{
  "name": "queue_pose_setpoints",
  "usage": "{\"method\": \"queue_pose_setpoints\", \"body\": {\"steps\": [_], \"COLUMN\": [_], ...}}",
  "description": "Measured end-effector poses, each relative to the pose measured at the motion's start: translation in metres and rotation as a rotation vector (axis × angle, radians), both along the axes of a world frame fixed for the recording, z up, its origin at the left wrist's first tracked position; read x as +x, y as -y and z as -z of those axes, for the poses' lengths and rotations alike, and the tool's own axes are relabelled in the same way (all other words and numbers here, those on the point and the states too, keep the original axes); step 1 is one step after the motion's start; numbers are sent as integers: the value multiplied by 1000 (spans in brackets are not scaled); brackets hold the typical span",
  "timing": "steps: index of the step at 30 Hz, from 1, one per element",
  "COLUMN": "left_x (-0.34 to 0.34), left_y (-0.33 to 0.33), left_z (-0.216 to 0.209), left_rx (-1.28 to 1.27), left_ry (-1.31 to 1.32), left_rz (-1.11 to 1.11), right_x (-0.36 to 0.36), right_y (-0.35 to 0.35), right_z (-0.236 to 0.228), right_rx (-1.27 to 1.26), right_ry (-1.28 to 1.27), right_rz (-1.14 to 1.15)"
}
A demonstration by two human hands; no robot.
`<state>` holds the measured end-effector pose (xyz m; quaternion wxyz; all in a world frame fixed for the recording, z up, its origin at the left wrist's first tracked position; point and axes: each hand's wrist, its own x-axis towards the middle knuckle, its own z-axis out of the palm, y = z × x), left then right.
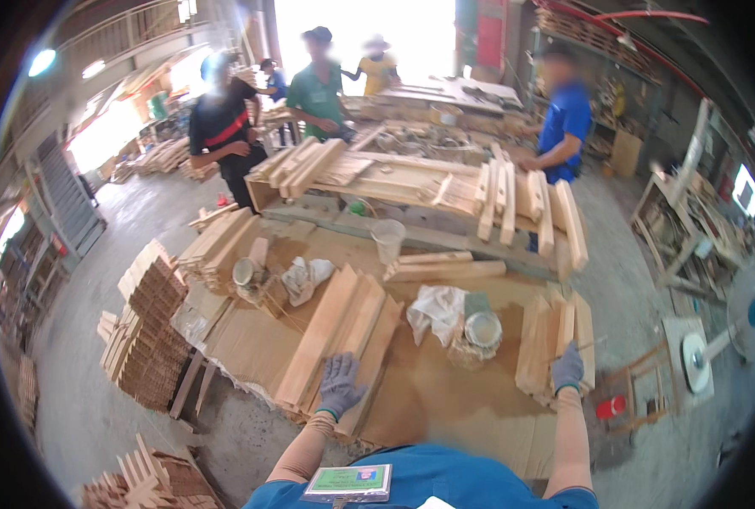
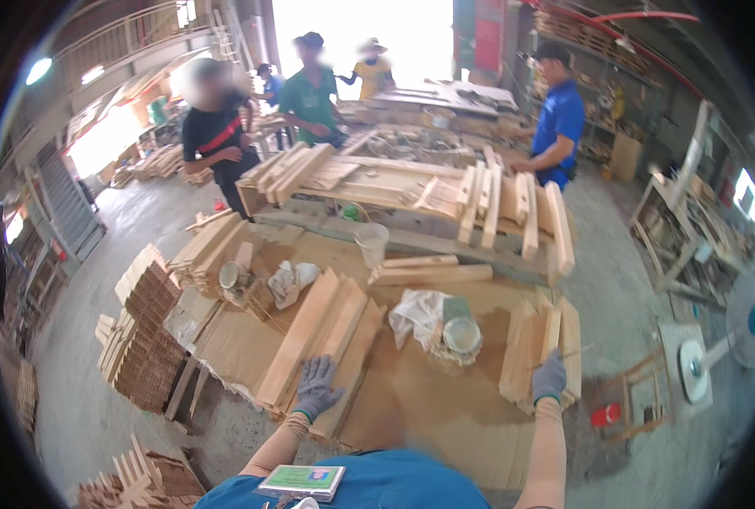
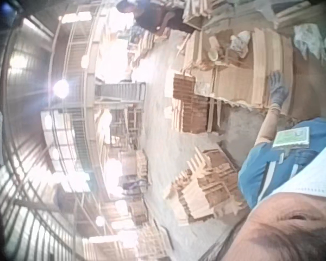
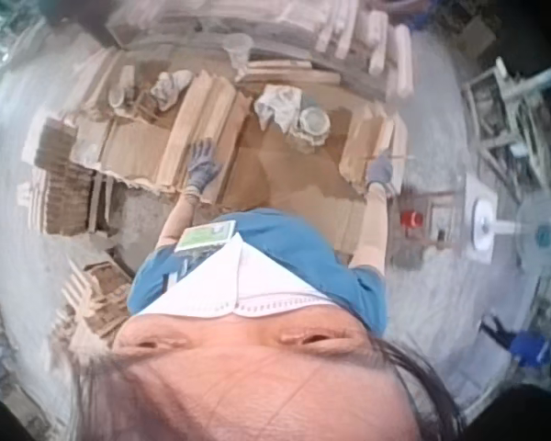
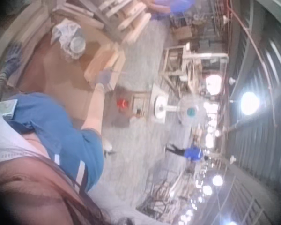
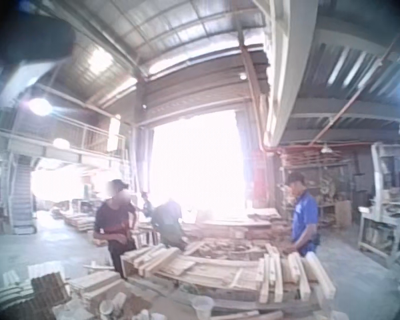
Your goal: The person applies a white substance from a small container onto the holes of wooden slats using a brush. They handle the slats one at a time, apply the substance, and place them on a stack. The person then scrapes the remaining substance from the container into a waste bin.
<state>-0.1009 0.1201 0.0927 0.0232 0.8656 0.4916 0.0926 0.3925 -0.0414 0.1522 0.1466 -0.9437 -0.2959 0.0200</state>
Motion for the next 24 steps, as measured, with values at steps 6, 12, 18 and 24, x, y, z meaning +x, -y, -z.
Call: {"method": "queue_pose_setpoints", "body": {"steps": [6, 12, 18, 24], "left_x": [-2, 0, 19, 13], "left_y": [1, -20, -36, -32], "left_z": [-5, -5, -7, -5], "left_rx": [-2, -106, -106, -103], "left_ry": [1, -47, -85, -41], "left_rz": [-7, 46, 63, 23], "right_x": [19, 3, 24, 19], "right_y": [-9, -9, -13, -28], "right_z": [48, 58, 49, 48], "right_rx": [41, -31, -109, -137], "right_ry": [160, 192, 154, 130], "right_rz": [-54, 10, 78, 80]}}
